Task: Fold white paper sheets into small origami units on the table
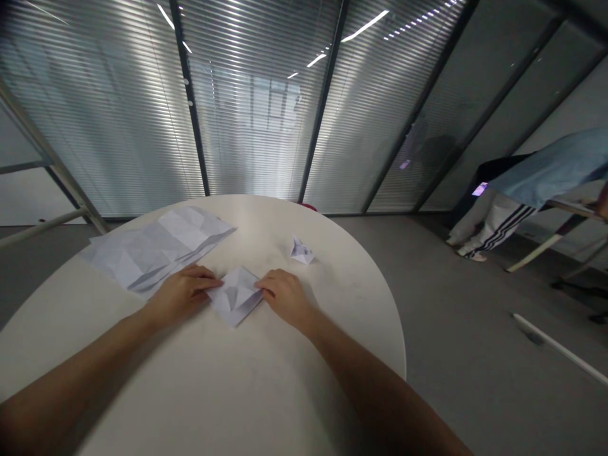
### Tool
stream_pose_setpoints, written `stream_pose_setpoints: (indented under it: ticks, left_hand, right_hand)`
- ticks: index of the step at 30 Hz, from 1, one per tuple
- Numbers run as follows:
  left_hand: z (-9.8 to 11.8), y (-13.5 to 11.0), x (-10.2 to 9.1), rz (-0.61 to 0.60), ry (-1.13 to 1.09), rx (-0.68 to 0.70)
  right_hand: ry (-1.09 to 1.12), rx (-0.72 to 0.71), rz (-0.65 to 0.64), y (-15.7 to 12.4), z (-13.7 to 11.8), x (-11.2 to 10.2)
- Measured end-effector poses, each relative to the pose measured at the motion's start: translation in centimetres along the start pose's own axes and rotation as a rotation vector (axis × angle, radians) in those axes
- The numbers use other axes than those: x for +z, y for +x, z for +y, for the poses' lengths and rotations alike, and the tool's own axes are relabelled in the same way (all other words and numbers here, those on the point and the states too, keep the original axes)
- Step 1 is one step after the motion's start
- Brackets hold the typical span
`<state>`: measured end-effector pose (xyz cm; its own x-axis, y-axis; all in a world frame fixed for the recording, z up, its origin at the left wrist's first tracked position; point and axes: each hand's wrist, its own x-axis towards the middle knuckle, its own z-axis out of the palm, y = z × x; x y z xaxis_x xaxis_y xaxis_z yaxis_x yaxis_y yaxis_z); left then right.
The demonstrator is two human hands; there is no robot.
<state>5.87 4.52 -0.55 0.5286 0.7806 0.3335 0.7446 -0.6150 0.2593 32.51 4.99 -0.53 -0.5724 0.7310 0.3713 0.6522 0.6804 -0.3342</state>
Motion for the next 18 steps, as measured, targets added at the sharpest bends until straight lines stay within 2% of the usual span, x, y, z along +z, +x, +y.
stream_pose_setpoints:
  ticks: [4,7,10,13,15,18]
  left_hand:
    - [0.7,-0.2,-0.9,-0.104,0.150,0.138]
    - [0.9,-0.8,-1.3,-0.140,0.160,0.194]
    - [0.3,-1.4,-1.0,-0.138,0.145,0.169]
    - [-0.1,-1.6,-0.4,-0.068,0.158,0.159]
    - [0.2,-1.5,-0.2,-0.041,0.182,0.204]
    - [1.2,-1.3,0.0,-0.086,0.200,0.302]
  right_hand:
    - [-0.241,-0.116,-0.183,-0.2,-0.2,-0.6]
    - [-0.346,-0.180,-0.251,-0.4,-0.6,-1.1]
    - [-0.404,-0.199,-0.273,-0.6,-1.3,-1.2]
    - [-0.423,-0.168,-0.267,-0.7,-2.1,-0.9]
    - [-0.419,-0.142,-0.254,-0.6,-2.7,-0.5]
    - [-0.379,-0.118,-0.223,-0.5,-3.5,-0.1]
